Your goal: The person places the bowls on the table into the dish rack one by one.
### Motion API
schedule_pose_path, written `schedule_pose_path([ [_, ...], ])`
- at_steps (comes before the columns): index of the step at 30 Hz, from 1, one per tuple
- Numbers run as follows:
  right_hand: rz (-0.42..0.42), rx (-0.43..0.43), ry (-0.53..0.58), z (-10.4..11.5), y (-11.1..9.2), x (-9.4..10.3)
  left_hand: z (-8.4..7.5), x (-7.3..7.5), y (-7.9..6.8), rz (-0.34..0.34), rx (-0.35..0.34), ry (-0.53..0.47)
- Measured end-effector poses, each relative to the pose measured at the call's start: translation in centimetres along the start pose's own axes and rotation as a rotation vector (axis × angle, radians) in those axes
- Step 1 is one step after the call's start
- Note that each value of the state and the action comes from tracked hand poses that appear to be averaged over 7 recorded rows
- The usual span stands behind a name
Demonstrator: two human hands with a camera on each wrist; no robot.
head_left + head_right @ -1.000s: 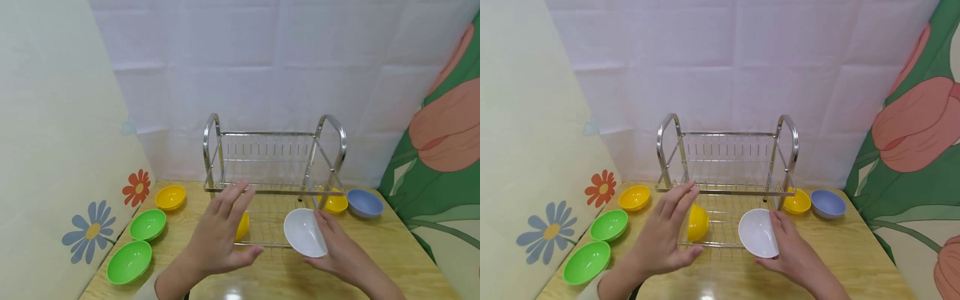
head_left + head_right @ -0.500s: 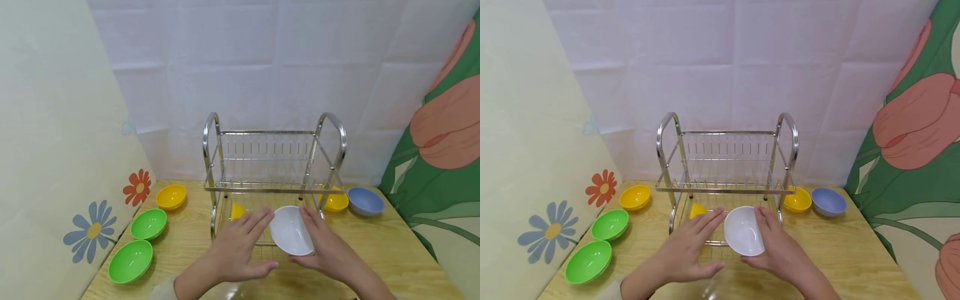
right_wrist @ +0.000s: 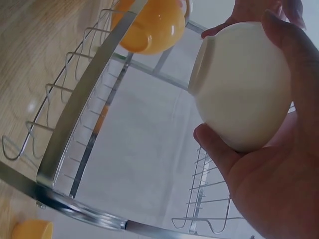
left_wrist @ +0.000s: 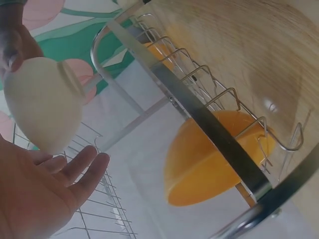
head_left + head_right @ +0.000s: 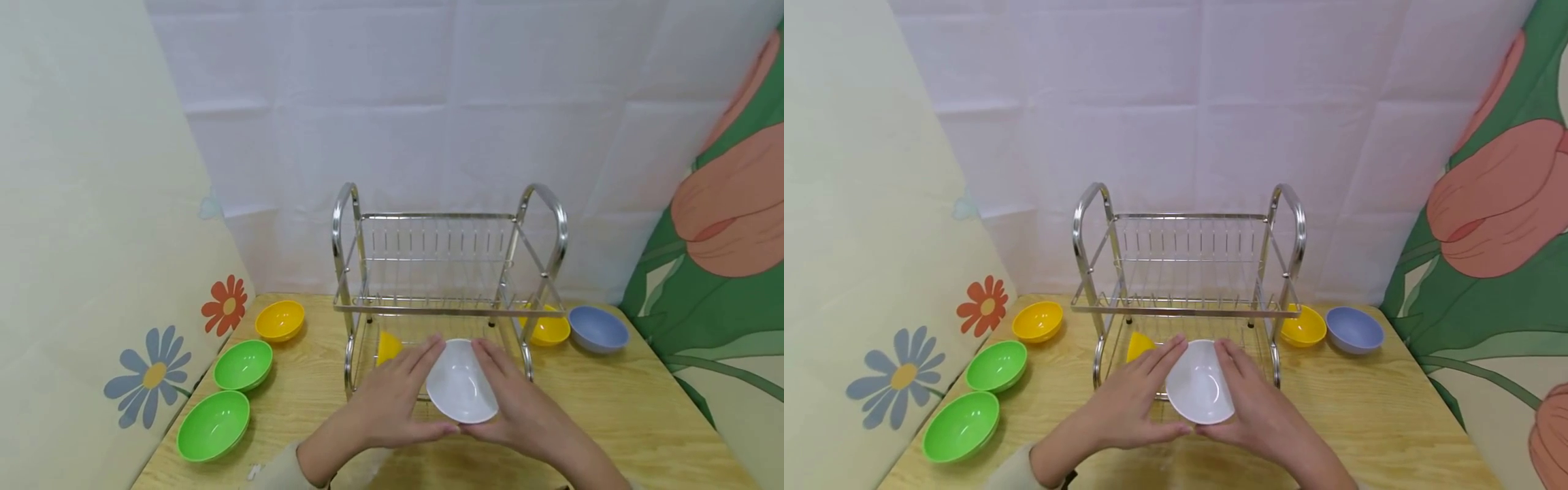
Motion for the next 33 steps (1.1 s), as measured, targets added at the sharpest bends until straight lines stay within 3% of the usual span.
schedule_pose_path([
  [11, 0.031, 0.034, 0.007, 0.9, 0.0, -0.7, 0.8, -0.4, 0.2, -0.014, 0.031, -0.140],
  [16, 0.114, 0.009, 0.114, 0.5, -0.2, -0.7, 0.9, -0.2, 0.1, -0.040, 0.037, -0.217],
  [20, 0.201, -0.018, 0.301, -0.7, -0.1, 0.0, 1.2, 0.0, -0.2, -0.057, 0.073, -0.280],
  [23, 0.224, -0.052, 0.519, -1.9, 0.4, 0.8, 1.6, 0.2, -0.4, -0.085, 0.102, -0.315],
  [28, 0.146, -0.135, 0.862, -3.4, 1.2, 1.5, 1.8, 0.2, -0.8, -0.106, 0.157, -0.330],
  [33, 0.044, -0.238, 0.991, -4.0, 1.5, 1.2, 1.7, 0.1, -0.8, -0.112, 0.186, -0.344],
])
Point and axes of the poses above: each hand's wrist, its own y-axis towards the middle knuckle, its own x-axis out of the back of the hand, z = x × y, the point moved 7 cm from there along y, towards the middle knuckle, and after that the axes turned 15 degrees about -x, right-handed, at the moved point
